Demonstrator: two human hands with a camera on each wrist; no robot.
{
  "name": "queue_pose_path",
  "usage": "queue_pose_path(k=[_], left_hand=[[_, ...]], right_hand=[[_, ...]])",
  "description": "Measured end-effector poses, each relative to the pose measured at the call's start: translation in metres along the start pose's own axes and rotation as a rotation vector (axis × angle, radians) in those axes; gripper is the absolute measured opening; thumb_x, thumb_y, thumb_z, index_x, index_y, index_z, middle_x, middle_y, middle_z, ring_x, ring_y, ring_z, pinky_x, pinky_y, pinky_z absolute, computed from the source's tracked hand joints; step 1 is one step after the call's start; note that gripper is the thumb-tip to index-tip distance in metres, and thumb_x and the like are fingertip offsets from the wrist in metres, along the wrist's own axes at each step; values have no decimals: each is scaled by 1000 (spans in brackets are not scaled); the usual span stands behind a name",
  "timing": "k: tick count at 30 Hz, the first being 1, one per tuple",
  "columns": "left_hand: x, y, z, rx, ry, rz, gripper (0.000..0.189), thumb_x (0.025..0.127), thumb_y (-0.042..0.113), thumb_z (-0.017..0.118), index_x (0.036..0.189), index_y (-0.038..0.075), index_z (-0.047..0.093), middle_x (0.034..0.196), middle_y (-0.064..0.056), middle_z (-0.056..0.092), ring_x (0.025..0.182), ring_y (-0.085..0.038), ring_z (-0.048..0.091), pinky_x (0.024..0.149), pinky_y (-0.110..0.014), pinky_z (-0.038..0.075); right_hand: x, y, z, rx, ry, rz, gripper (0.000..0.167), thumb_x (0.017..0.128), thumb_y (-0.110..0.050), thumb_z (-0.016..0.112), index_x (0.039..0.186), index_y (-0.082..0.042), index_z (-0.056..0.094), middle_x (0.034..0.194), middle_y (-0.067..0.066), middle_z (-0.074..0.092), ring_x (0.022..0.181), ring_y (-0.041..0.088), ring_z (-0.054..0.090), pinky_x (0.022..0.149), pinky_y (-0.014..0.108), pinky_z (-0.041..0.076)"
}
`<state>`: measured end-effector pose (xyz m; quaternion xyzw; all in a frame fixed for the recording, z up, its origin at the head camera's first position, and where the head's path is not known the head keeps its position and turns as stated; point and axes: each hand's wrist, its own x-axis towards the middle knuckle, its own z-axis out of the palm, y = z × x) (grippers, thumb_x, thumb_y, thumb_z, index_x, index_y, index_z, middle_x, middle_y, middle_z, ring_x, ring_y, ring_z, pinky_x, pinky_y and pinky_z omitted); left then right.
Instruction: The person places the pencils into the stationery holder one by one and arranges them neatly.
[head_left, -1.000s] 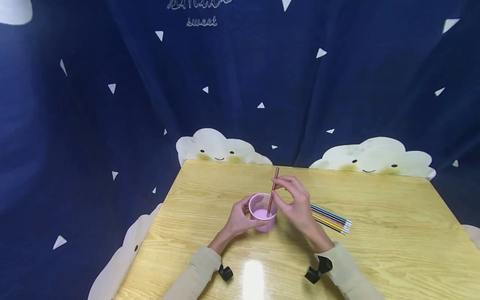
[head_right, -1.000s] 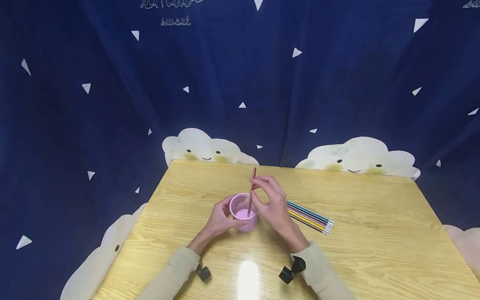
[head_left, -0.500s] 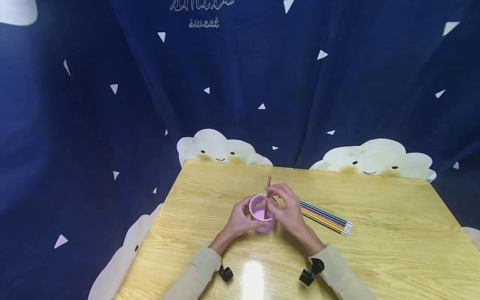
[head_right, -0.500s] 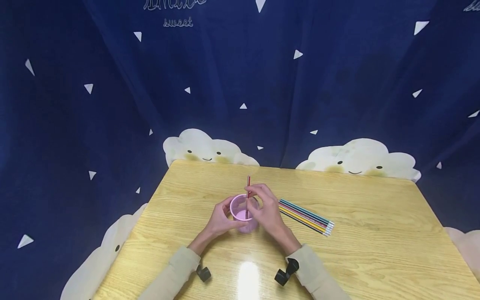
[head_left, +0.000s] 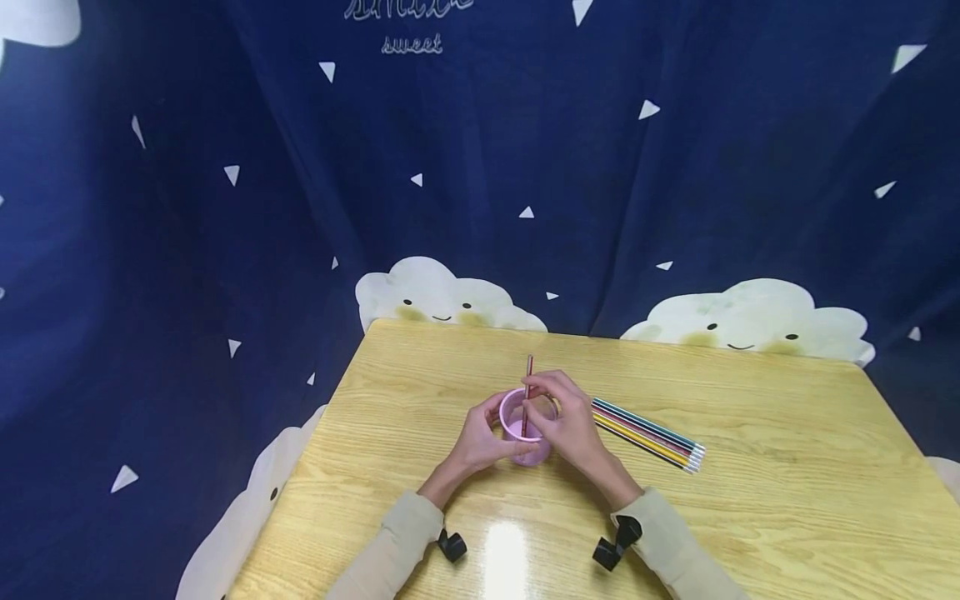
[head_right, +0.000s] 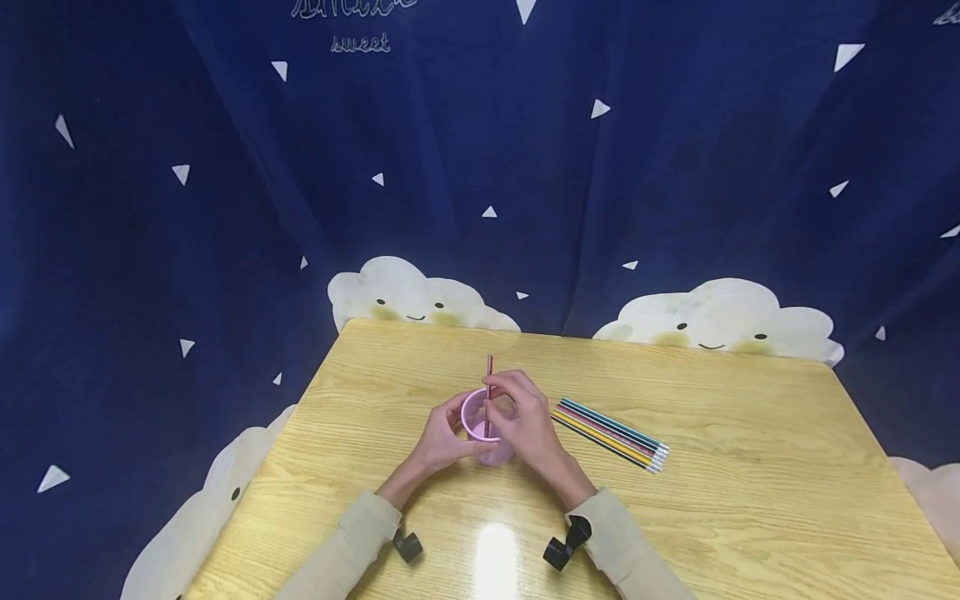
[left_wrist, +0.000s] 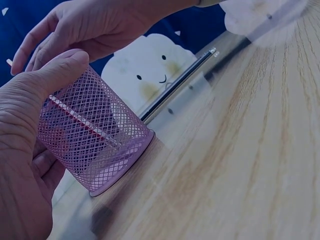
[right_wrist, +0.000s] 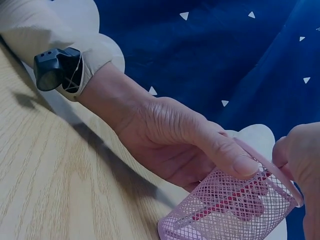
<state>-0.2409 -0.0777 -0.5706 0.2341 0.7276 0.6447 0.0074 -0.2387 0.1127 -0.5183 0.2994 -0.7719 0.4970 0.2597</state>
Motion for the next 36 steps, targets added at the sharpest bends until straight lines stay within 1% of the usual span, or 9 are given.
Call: queue_pose_path(k=[6, 8, 11, 13, 16, 21, 27, 31, 36], left_hand=[[0, 1, 1, -25, 5, 2, 83, 70, 5, 95, 144, 4, 59, 136, -15, 68, 118, -25, 66, 105, -59, 52], [0, 1, 0, -19, 1, 5, 82, 70, 7, 96, 144, 6, 60, 136, -15, 68, 117, -23, 67, 105, -56, 53], [0, 1, -1, -7, -2, 6, 82, 71, 10, 96, 144, 8, 60, 137, -15, 68, 117, -21, 67, 105, -51, 54], [1, 1, -1, 4, -4, 8, 81, 71, 11, 96, 144, 9, 60, 136, -13, 68, 117, -21, 67, 104, -49, 55], [1, 0, -1, 18, -2, 10, 80, 71, 12, 96, 143, 10, 61, 133, -9, 70, 116, -22, 67, 103, -47, 56], [0, 0, -1, 17, -6, 7, 80, 72, 11, 95, 143, 9, 60, 133, -7, 70, 116, -21, 67, 103, -46, 56], [-1, -1, -1, -13, -13, 14, 80, 73, 9, 94, 145, 7, 59, 136, -10, 69, 119, -27, 66, 105, -51, 54], [-2, -2, -1, -16, -11, -5, 80, 73, 10, 95, 145, 9, 60, 136, -9, 68, 121, -31, 65, 105, -48, 54], [-1, -2, -1, -39, -20, 3, 80, 73, 10, 94, 144, 5, 59, 136, -13, 68, 123, -37, 65, 107, -42, 53]], right_hand=[[0, 1, 2, -9, -31, 16, 41, 82, 11, 80, 119, -6, 74, 115, 9, 72, 92, 23, 73, 88, 22, 57], [0, 1, 2, -27, -45, 17, 42, 83, 10, 80, 121, -6, 74, 118, 9, 72, 94, 23, 72, 91, 26, 56], [1, 3, 3, -78, -66, 28, 43, 84, 6, 80, 124, -8, 74, 122, 6, 73, 103, 24, 71, 97, 35, 49], [2, 4, 4, -113, -78, 40, 41, 86, 2, 80, 125, -10, 74, 124, 5, 73, 110, 25, 68, 96, 41, 44], [3, 5, 4, -142, -87, 57, 38, 88, -3, 78, 126, -11, 74, 126, 6, 73, 115, 27, 62, 92, 44, 41], [3, 4, 2, -154, -117, 77, 39, 88, -5, 78, 127, -9, 73, 130, 9, 72, 105, 24, 57, 90, 42, 38], [-1, 2, -1, -150, -153, 99, 38, 91, -9, 76, 129, -12, 73, 133, 8, 71, 94, 32, 55, 83, 36, 37], [-7, 2, -5, -135, -125, 109, 37, 91, -8, 75, 127, -8, 73, 130, 7, 73, 96, 28, 57, 80, 32, 41], [-13, 5, -15, -123, -72, 78, 34, 91, -4, 75, 125, -6, 73, 126, 7, 74, 98, 27, 60, 75, 34, 44]])
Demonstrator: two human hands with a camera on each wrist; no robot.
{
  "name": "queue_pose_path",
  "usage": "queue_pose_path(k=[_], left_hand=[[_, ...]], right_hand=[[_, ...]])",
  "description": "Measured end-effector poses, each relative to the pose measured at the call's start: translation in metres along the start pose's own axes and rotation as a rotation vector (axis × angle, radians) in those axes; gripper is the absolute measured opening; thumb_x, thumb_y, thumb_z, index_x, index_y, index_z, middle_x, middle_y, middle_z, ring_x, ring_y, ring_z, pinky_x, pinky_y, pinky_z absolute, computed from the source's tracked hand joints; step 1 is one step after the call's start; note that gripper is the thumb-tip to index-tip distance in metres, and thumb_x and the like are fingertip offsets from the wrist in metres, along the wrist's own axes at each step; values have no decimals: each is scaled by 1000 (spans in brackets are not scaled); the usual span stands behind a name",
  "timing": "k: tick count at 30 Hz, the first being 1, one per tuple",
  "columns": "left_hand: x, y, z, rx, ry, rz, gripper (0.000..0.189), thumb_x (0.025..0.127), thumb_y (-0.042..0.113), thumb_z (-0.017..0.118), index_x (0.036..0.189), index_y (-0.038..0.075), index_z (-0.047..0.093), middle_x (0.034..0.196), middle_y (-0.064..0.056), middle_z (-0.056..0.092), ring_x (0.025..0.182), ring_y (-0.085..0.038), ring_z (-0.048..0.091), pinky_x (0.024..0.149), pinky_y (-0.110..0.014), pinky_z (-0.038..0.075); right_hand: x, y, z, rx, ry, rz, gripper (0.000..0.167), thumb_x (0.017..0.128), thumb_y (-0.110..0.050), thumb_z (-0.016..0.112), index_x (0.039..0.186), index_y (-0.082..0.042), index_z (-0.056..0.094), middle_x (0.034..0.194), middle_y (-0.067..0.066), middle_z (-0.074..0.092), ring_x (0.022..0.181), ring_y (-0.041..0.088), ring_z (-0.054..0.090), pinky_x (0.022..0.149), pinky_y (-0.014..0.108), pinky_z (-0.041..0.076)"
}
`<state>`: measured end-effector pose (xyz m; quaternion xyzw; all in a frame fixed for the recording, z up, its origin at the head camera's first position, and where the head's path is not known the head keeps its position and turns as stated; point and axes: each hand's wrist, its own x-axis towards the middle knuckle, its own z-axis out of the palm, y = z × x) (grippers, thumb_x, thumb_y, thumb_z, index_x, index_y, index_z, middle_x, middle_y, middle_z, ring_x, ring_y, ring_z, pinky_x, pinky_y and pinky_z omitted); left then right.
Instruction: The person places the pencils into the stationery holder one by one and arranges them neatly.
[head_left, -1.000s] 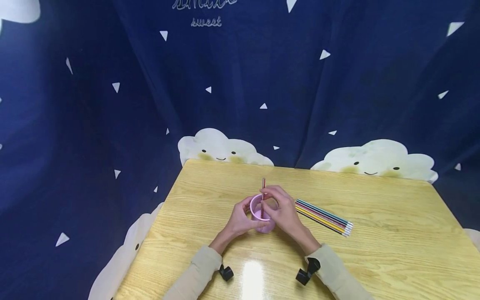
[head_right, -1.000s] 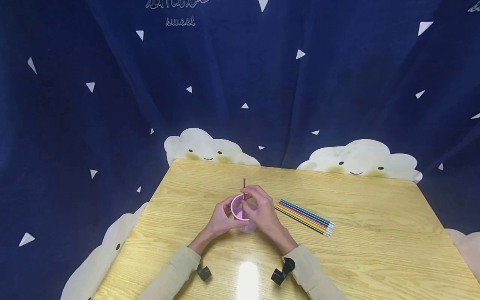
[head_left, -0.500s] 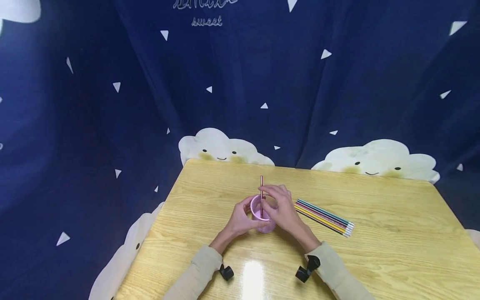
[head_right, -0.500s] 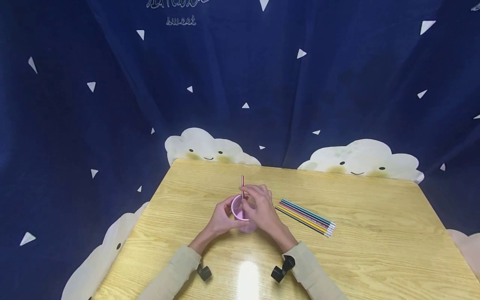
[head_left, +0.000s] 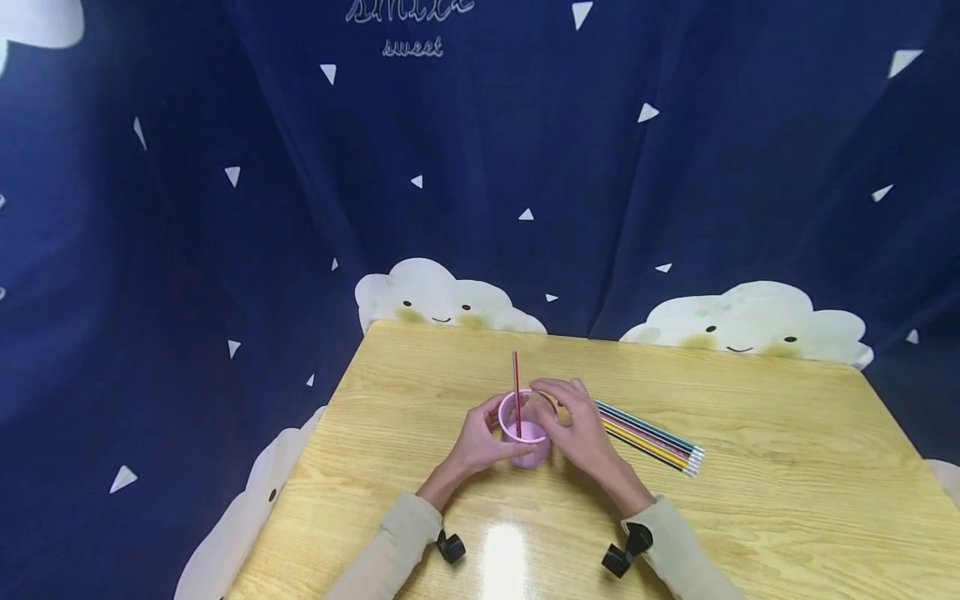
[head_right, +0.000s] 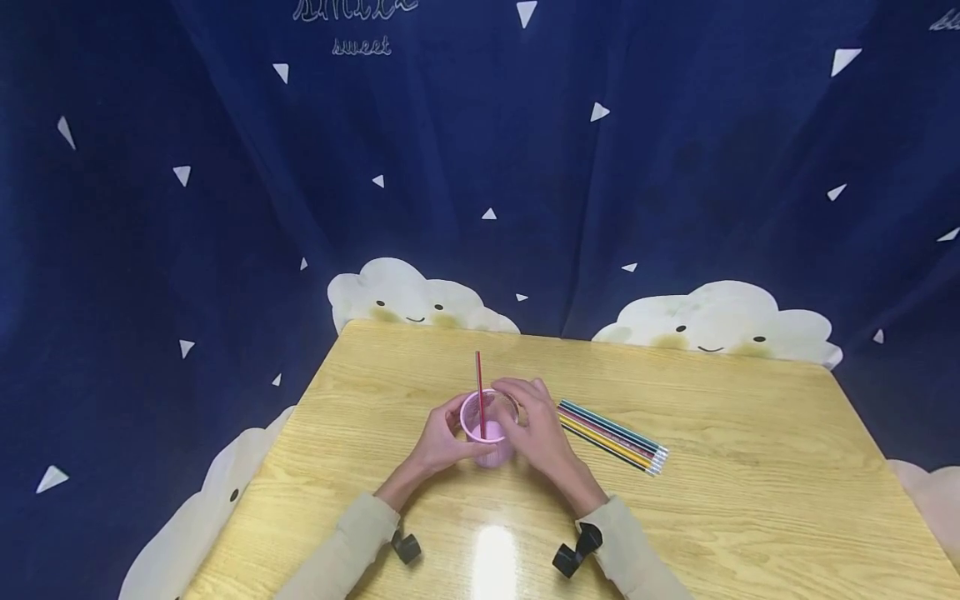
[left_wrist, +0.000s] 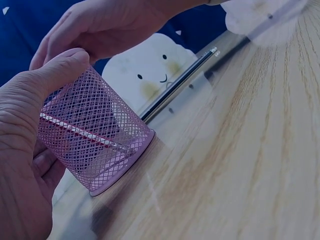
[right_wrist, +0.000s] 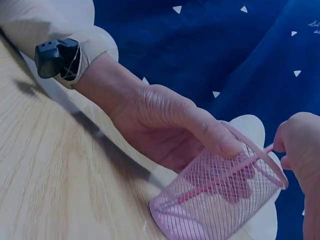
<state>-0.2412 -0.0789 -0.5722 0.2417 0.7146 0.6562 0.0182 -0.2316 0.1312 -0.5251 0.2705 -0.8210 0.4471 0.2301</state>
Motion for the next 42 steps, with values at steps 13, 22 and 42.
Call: queue_pose_path(k=[13, 22, 42], left_hand=[[-2, -2, 0, -23, 2, 5, 79, 72, 7, 94, 143, 0, 59, 139, -22, 65, 129, -46, 60, 111, -47, 50], [0, 0, 0, -28, 5, -14, 79, 71, 5, 94, 142, 2, 60, 139, -20, 66, 129, -42, 61, 113, -48, 49], [0, 1, 1, -32, 6, 15, 78, 71, 6, 94, 142, 2, 60, 139, -21, 65, 129, -44, 60, 112, -50, 49]], right_hand=[[-23, 18, -25, -29, 58, -28, 33, 91, 1, 73, 124, -3, 74, 131, 12, 72, 105, 23, 62, 83, 25, 45], [-45, 37, -45, -152, 16, -29, 37, 91, 3, 73, 127, -2, 72, 132, 15, 71, 100, 22, 58, 83, 27, 42], [-93, 64, -71, -517, -170, -27, 33, 92, -11, 75, 125, -7, 75, 140, 10, 68, 93, 18, 55, 75, 37, 40]])
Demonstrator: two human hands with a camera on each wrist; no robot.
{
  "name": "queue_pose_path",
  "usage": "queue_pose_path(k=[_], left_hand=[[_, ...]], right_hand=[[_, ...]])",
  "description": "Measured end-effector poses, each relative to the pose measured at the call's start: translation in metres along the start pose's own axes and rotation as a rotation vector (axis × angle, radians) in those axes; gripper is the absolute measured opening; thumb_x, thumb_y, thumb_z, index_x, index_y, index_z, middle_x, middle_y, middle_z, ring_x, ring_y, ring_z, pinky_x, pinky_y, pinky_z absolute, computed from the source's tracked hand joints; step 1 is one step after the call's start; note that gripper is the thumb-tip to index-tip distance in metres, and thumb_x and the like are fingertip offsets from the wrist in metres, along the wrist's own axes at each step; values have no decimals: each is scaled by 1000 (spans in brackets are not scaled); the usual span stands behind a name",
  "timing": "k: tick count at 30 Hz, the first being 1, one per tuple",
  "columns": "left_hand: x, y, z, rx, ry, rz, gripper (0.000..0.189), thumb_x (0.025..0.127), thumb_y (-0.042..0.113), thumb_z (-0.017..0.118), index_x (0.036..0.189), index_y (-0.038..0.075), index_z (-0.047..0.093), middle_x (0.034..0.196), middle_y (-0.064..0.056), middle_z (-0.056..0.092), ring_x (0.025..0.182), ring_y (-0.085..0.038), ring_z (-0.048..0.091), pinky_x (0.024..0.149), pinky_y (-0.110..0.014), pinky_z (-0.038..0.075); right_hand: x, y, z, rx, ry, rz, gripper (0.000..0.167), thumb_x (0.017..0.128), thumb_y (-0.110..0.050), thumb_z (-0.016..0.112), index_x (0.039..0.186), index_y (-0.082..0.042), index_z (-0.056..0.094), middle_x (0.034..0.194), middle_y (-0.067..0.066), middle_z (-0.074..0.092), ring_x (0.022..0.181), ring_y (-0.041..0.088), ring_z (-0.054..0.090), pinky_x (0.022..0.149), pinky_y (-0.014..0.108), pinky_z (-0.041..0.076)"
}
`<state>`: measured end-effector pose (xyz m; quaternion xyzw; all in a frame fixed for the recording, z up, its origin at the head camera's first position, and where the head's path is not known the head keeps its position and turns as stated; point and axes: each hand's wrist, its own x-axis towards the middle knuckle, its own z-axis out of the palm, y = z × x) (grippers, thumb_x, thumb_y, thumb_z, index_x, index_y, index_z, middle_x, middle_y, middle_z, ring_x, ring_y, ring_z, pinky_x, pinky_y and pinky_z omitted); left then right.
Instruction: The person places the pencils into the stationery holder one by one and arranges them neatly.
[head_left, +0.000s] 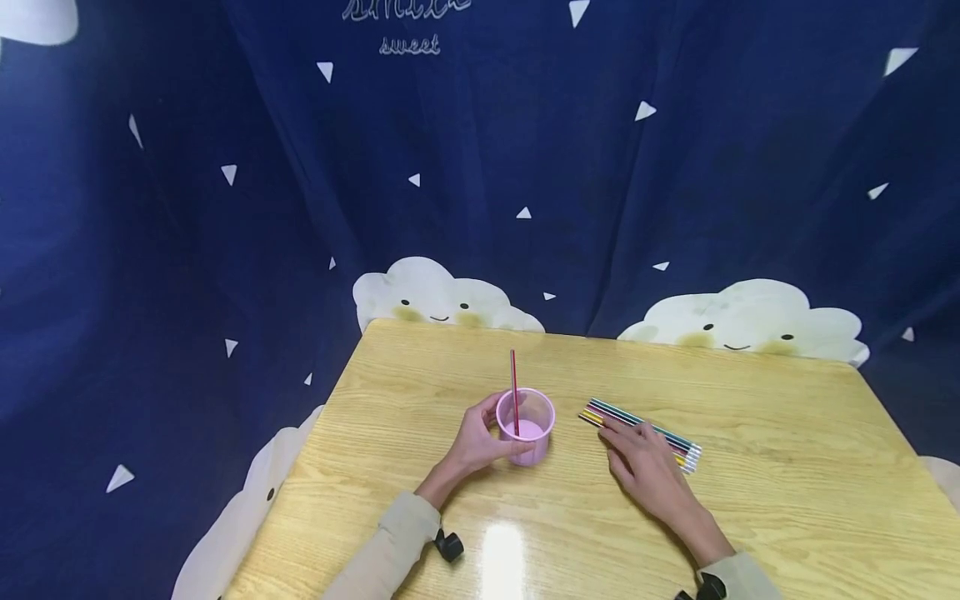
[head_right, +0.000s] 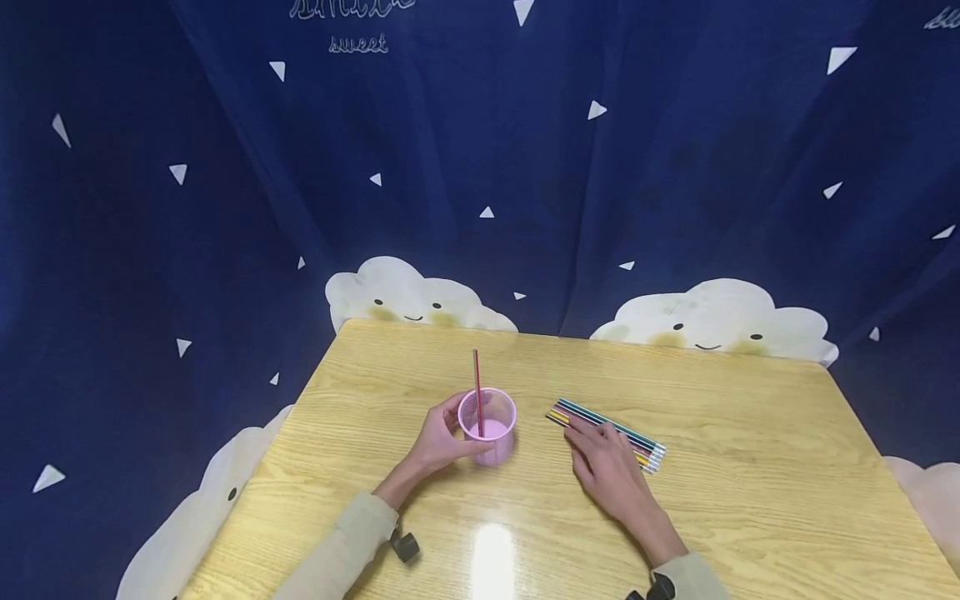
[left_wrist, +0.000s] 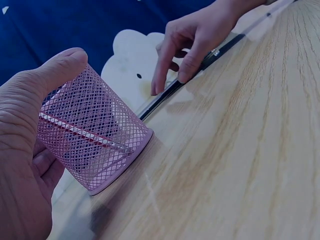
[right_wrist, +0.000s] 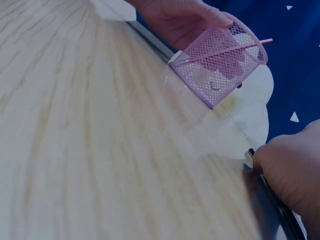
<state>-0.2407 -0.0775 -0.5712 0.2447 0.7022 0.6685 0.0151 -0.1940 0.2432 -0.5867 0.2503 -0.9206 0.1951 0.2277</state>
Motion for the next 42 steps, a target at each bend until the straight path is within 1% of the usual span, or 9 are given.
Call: queue_pose_path(k=[3, 6, 12, 18, 21, 27, 33, 39, 42], left_hand=[[1, 0, 0, -1, -2, 6, 78, 72, 7, 93, 142, 2, 60, 139, -22, 65, 129, -44, 60, 111, -51, 50], [1, 0, 0, -2, -3, 5, 78, 72, 7, 93, 142, 2, 60, 138, -23, 65, 128, -45, 60, 110, -51, 50], [0, 0, 0, 1, 1, 1, 78, 71, 6, 93, 142, 2, 60, 138, -23, 65, 127, -45, 61, 110, -48, 51], [0, 1, 0, 3, 2, 8, 78, 72, 8, 93, 142, 2, 60, 139, -25, 64, 127, -47, 60, 110, -46, 51], [0, 1, 0, 8, -3, 5, 79, 71, 8, 93, 143, 2, 60, 139, -25, 64, 128, -46, 60, 111, -44, 51], [1, -1, 0, 13, -8, 7, 79, 72, 8, 92, 143, 1, 59, 139, -25, 64, 128, -44, 61, 111, -39, 51], [0, -2, 0, 12, 1, 13, 78, 71, 8, 93, 142, 1, 60, 138, -23, 65, 126, -44, 62, 109, -38, 52], [0, -1, 0, 14, 1, 12, 79, 72, 8, 94, 142, 2, 60, 139, -20, 66, 127, -42, 62, 108, -39, 52], [0, 0, 0, 11, -1, 1, 79, 72, 8, 94, 143, 2, 60, 140, -20, 65, 128, -41, 61, 109, -37, 52]], right_hand=[[-1, 1, 1, -42, -10, -20, 32, 92, -12, 74, 124, -7, 76, 138, 9, 69, 96, 20, 57, 74, 38, 40], [-2, 1, 1, -62, -26, -33, 30, 93, -14, 73, 123, -8, 77, 134, 7, 71, 101, 22, 58, 77, 40, 41], [-2, -2, 2, -49, -54, -47, 28, 94, -14, 72, 121, -9, 77, 133, 6, 71, 110, 25, 59, 84, 45, 42], [0, -5, 5, -10, -56, -45, 25, 95, -13, 72, 119, -9, 77, 131, 7, 70, 114, 27, 59, 86, 47, 43], [1, -6, 7, -3, -64, -44, 24, 95, -13, 72, 119, -10, 77, 129, 8, 70, 113, 28, 59, 85, 48, 44], [1, -8, 9, -47, -57, -55, 26, 94, -14, 73, 118, -9, 77, 125, 11, 72, 110, 29, 58, 84, 50, 47], [1, -10, 10, -113, -11, -132, 28, 90, -12, 73, 116, -6, 77, 118, 11, 73, 103, 33, 62, 84, 52, 51], [1, -12, 14, -85, 51, -182, 22, 88, -2, 72, 109, -1, 78, 111, 14, 74, 93, 31, 64, 78, 47, 56], [2, -12, 16, -56, 65, -188, 22, 87, 1, 73, 108, 0, 78, 109, 16, 73, 92, 32, 64, 77, 47, 56]])
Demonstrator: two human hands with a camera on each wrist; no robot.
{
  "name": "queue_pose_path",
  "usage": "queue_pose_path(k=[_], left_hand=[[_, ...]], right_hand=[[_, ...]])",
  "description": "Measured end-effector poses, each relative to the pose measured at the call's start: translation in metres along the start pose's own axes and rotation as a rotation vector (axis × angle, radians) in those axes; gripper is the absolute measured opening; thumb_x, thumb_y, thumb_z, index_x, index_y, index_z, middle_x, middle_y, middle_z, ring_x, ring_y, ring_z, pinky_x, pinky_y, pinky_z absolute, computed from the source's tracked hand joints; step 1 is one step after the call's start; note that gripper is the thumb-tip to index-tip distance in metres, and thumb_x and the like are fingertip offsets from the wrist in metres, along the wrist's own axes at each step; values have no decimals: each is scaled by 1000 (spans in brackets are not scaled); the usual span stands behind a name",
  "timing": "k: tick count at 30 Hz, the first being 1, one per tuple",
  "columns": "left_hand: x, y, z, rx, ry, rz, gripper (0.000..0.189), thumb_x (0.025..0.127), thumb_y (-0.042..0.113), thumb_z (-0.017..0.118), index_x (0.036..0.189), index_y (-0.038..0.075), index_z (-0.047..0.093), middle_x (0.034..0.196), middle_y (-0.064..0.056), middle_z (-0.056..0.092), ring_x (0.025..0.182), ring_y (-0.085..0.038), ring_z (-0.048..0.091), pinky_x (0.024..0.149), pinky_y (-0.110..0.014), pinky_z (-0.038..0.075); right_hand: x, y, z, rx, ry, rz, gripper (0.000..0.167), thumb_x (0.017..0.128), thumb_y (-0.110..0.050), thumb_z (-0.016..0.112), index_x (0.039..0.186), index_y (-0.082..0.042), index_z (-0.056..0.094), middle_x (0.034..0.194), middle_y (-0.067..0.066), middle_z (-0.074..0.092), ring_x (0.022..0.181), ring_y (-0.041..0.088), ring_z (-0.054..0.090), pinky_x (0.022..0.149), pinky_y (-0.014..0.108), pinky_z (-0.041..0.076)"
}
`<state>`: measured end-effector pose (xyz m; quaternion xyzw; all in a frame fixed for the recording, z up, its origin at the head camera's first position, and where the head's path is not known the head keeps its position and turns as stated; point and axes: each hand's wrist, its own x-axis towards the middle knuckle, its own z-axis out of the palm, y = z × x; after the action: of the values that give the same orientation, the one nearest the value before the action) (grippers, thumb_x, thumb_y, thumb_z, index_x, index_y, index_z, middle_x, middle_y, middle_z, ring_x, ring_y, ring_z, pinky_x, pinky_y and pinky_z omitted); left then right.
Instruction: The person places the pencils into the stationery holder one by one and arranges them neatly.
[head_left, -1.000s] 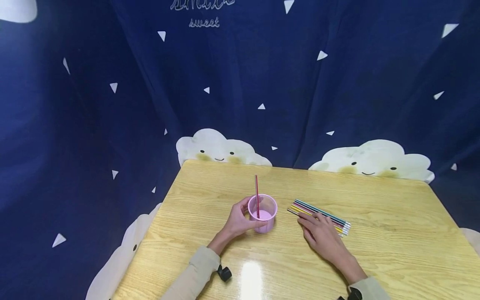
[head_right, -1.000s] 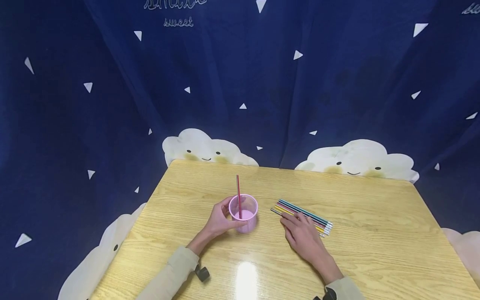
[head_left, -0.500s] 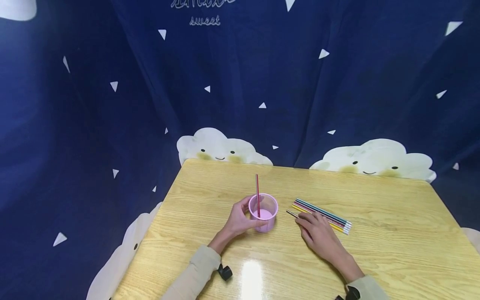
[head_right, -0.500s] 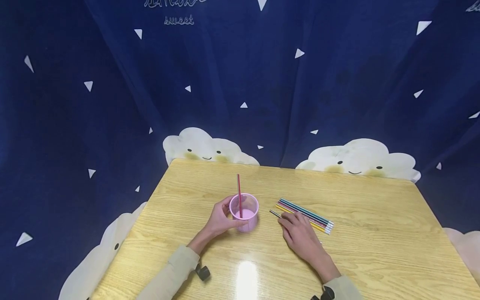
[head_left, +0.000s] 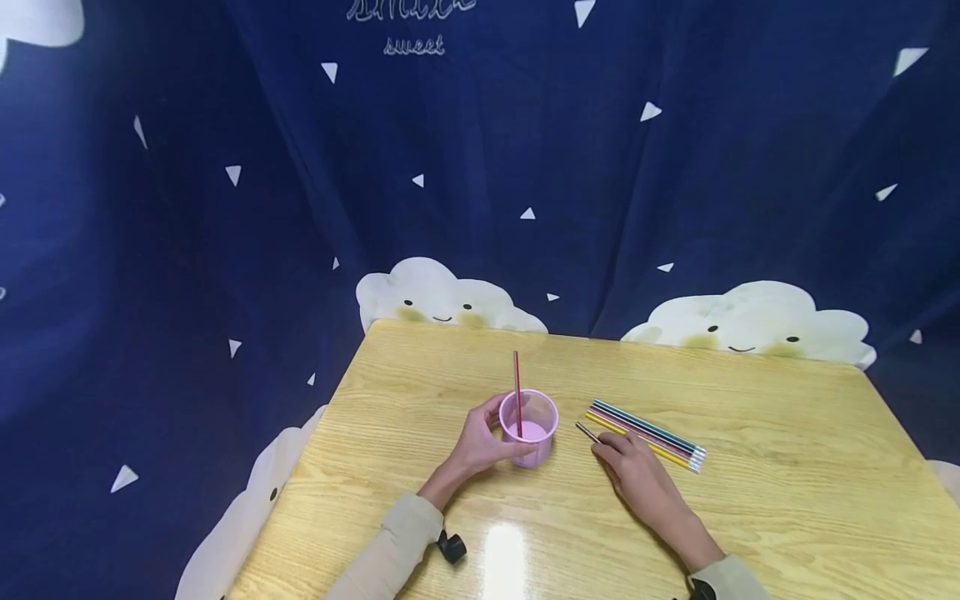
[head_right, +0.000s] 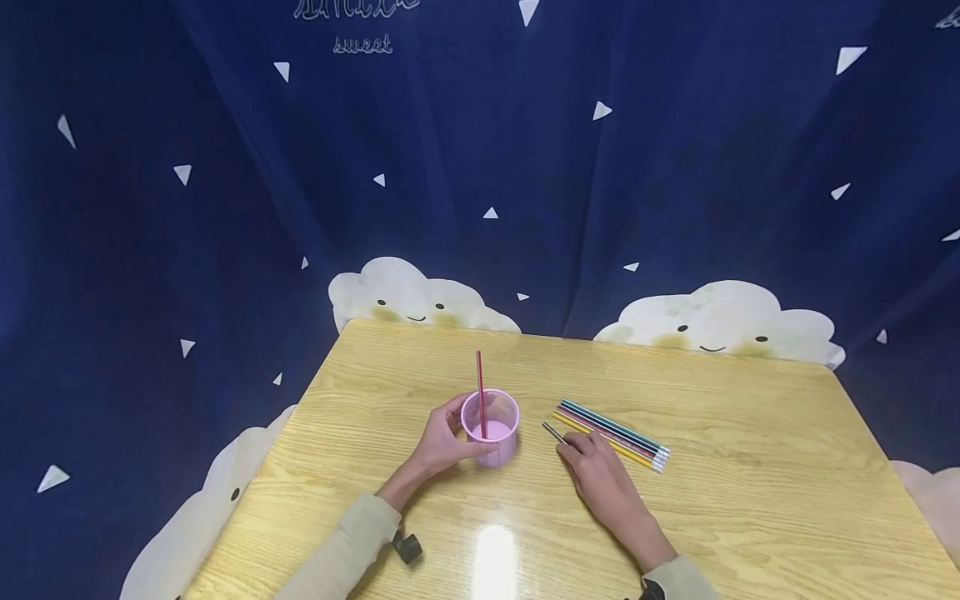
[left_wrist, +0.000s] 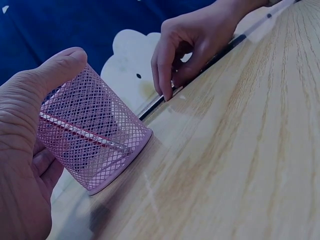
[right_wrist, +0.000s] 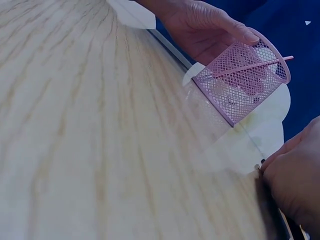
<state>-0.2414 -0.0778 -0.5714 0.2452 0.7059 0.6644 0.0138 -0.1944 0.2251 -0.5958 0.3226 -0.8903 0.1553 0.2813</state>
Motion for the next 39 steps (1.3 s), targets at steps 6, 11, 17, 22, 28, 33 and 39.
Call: queue_pose_path(k=[6, 11, 17, 22, 28, 33, 39], left_hand=[[1, 1, -1, 16, 0, -5, 79, 72, 9, 93, 143, 4, 60, 140, -20, 65, 128, -40, 61, 109, -38, 52], [1, 2, -1, 2, -9, -9, 79, 72, 6, 94, 144, 3, 59, 142, -22, 63, 130, -42, 59, 111, -53, 48], [1, 1, 0, -9, -8, -6, 79, 72, 7, 94, 143, 1, 59, 141, -22, 63, 130, -45, 58, 111, -59, 46], [2, 1, -1, 4, -7, -8, 78, 72, 7, 94, 143, 6, 61, 141, -21, 64, 131, -41, 59, 112, -53, 48], [2, 0, 0, 0, -7, -3, 78, 72, 5, 94, 143, 6, 61, 140, -23, 64, 130, -42, 60, 111, -48, 50], [1, -1, 0, -6, -5, -4, 78, 72, 4, 94, 143, 6, 61, 140, -23, 64, 130, -42, 60, 111, -49, 49], [1, -2, -1, -7, -2, -10, 78, 72, 6, 94, 143, 7, 61, 141, -21, 64, 130, -42, 60, 112, -48, 49]], right_hand=[[0, 0, 0, 20, 0, 12, 27, 84, 3, 77, 110, 1, 77, 111, 18, 72, 94, 33, 63, 78, 48, 55], [1, -1, -3, 34, -46, 63, 30, 85, 1, 73, 115, -1, 76, 114, 15, 71, 101, 33, 65, 88, 50, 55], [10, -6, -11, 145, -26, 116, 28, 84, 3, 74, 111, -3, 77, 115, 13, 70, 108, 34, 66, 93, 52, 54], [25, -7, -21, 240, 35, 132, 28, 82, 6, 79, 108, -5, 77, 115, 11, 71, 103, 26, 68, 88, 36, 55], [42, -8, -35, 320, 62, 152, 35, 82, 9, 79, 113, -7, 75, 115, 7, 72, 97, 17, 69, 82, 11, 51], [52, -9, -40, 372, 103, 134, 40, 82, 12, 75, 119, -3, 73, 116, 9, 71, 91, 18, 69, 83, 16, 55], [63, -9, -43, 421, 160, 128, 48, 80, 16, 76, 124, -1, 71, 118, 11, 71, 84, 17, 68, 83, 15, 55]])
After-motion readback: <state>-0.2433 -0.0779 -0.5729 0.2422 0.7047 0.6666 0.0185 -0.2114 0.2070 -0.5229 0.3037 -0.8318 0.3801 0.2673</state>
